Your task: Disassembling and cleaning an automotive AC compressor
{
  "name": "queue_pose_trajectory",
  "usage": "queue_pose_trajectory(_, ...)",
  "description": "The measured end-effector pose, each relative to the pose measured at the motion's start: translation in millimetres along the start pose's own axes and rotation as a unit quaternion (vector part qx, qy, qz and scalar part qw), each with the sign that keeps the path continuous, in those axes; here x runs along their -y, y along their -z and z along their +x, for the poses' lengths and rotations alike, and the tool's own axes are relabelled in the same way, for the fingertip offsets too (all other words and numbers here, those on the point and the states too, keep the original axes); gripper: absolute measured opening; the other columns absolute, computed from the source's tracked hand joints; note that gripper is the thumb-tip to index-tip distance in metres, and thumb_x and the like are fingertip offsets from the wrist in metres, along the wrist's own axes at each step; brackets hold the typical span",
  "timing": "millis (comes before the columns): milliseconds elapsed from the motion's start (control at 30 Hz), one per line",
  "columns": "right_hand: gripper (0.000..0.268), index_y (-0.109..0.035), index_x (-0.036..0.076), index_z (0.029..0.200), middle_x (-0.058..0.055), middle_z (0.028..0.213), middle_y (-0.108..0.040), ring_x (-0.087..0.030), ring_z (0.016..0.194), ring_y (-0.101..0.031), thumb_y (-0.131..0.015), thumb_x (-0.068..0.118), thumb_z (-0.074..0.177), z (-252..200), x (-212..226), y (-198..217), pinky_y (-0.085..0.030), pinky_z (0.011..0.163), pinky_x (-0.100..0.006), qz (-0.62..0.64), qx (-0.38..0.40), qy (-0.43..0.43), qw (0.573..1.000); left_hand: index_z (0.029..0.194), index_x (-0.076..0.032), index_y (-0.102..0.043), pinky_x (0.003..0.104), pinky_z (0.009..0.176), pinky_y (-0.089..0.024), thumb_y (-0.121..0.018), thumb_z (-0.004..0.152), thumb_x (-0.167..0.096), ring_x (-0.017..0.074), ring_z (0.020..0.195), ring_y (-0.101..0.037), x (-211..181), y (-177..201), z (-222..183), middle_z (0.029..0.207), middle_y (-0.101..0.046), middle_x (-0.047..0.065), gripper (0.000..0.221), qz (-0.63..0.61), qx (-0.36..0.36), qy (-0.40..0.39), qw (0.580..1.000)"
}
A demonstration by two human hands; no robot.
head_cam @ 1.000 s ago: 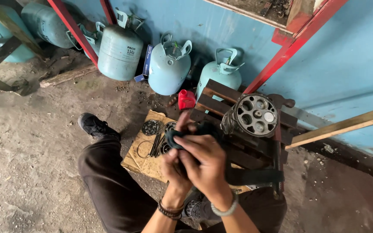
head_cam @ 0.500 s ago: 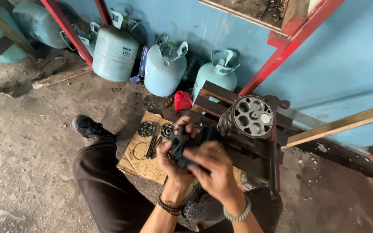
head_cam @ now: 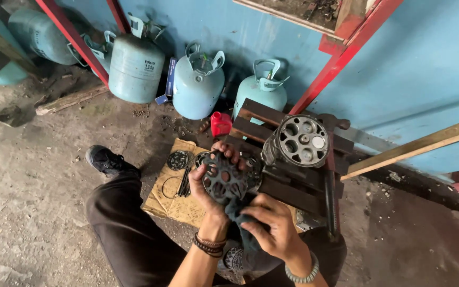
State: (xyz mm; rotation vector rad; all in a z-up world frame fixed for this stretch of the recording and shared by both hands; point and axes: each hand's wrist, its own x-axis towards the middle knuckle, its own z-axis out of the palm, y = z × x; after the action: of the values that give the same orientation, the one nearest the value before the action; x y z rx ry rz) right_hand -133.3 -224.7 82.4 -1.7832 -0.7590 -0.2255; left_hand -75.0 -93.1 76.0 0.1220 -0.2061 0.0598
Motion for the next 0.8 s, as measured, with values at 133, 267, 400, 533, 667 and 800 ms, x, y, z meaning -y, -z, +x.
queue_pose_trajectory(133, 0.014, -0.068, 0.003, 0.100, -0.001, 0.087, -0.060, -0.012, 0.070, -0.049, -0.061, 0.010, 0.090, 7, 6, -1, -0.042, 0.065, -0.024, -0.042, -0.201, -0.058, 0.977, 0.112, -0.006, -0.051, 0.033, 0.088, -0.041, -0.059, 0.084, -0.037, 0.0192, 0.098, -0.049, 4, -14, -8, 0.104, -0.050, 0.008, 0.042, 0.026, -0.018, -0.004, 0.999)
queue_pose_trajectory(267, 0.033, -0.068, 0.000, 0.101, -0.011, 0.106, -0.065, -0.023, 0.087, -0.062, -0.071, 0.026, 0.081, 24, 15, -3, -0.052, 0.077, -0.033, -0.109, -0.121, -0.048, 0.985, 0.109, -0.006, -0.052, 0.033, 0.083, -0.045, -0.053, 0.087, -0.035, 0.0178, 0.089, -0.051, 15, -6, -13, 0.098, -0.051, 0.008, 0.036, 0.105, -0.025, -0.014, 0.994)
queue_pose_trajectory(400, 0.050, -0.067, -0.003, 0.106, -0.013, 0.109, -0.065, -0.025, 0.088, -0.066, -0.080, 0.037, 0.079, 19, 12, -4, -0.057, 0.077, -0.035, -0.110, -0.069, -0.024, 0.991, 0.111, -0.009, -0.052, 0.031, 0.082, -0.042, -0.050, 0.094, -0.033, 0.0159, 0.090, -0.048, 8, -3, -20, 0.101, -0.050, 0.006, 0.030, 0.165, -0.060, -0.025, 0.984)
queue_pose_trajectory(533, 0.019, -0.067, -0.002, 0.094, -0.009, 0.092, -0.067, -0.016, 0.062, -0.057, -0.069, 0.016, 0.088, 24, 8, 0, -0.048, 0.053, -0.027, -0.164, -0.148, 0.003, 0.975, 0.115, -0.013, -0.055, 0.040, 0.094, -0.034, -0.052, 0.098, -0.044, 0.0211, 0.104, -0.049, -16, -4, -24, 0.113, -0.057, 0.007, 0.036, 0.263, -0.096, 0.061, 0.958)
queue_pose_trajectory(667, 0.030, -0.057, 0.012, 0.080, 0.006, 0.064, -0.049, -0.005, 0.050, -0.039, -0.055, 0.032, 0.102, 20, -28, 14, -0.035, 0.044, -0.016, -0.025, -0.199, -0.054, 0.978, 0.119, -0.010, -0.060, 0.038, 0.090, -0.035, -0.054, 0.097, -0.052, 0.0249, 0.112, -0.051, -51, -6, -24, 0.123, -0.060, 0.011, 0.048, 0.266, 0.008, 0.120, 0.956)
queue_pose_trajectory(800, 0.026, -0.063, 0.012, 0.083, 0.008, 0.064, -0.050, -0.004, 0.052, -0.037, -0.059, 0.033, 0.099, 32, 0, 5, -0.029, 0.046, -0.019, 0.062, -0.181, -0.143, 0.971, 0.157, -0.022, -0.029, 0.069, 0.110, -0.036, -0.031, 0.091, -0.073, 0.0440, 0.144, -0.039, -35, -11, -28, 0.160, -0.038, 0.020, 0.084, 0.235, 0.044, 0.120, 0.964)
